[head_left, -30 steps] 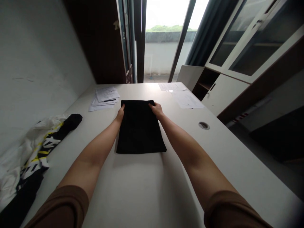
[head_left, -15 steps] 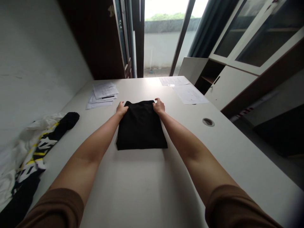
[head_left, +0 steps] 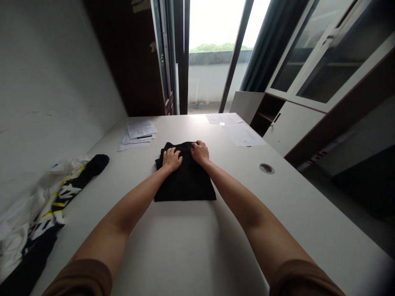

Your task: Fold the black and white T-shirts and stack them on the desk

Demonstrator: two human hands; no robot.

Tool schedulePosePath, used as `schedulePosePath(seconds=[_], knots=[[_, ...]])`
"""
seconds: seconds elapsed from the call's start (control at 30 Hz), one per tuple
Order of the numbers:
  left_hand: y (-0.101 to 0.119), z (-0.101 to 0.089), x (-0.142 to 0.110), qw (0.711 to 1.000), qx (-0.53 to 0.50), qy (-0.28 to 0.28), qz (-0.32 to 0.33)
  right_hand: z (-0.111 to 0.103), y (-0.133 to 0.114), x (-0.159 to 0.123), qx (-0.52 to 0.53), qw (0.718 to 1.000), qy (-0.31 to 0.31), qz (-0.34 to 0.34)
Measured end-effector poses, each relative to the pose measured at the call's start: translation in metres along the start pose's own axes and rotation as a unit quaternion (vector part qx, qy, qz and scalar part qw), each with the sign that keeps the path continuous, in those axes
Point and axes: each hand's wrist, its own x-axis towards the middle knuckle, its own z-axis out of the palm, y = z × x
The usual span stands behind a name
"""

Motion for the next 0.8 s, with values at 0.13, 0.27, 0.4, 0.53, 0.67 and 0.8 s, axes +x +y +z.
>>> schedulePosePath(seconds=[0.13,0.27,0.4,0.53,0.67,0.8], knots=[[0.011,0.008,-0.035,1.000,0.005,-0.015,0.008,0.009,-0.010,-0.029,-0.034,0.994,-0.082,-0.065],[0.010,0.006,-0.071,1.000,0.016,-0.010,0.000,0.008,-0.003,-0.060,-0.029,0.992,-0.113,-0.045],[0.006,-0.003,-0.092,0.999,0.004,-0.032,-0.039,-0.004,0.006,-0.081,-0.021,0.990,-0.135,-0.032],[0.006,-0.009,-0.110,0.997,-0.027,-0.047,-0.060,-0.020,0.002,-0.105,-0.018,0.990,-0.138,-0.025],[0.010,-0.013,-0.132,0.999,-0.018,-0.032,-0.037,-0.033,-0.009,-0.141,-0.043,0.992,-0.095,-0.076],[0.014,-0.018,-0.154,0.999,-0.005,-0.049,0.008,-0.042,-0.015,-0.170,-0.040,0.982,-0.110,-0.151]])
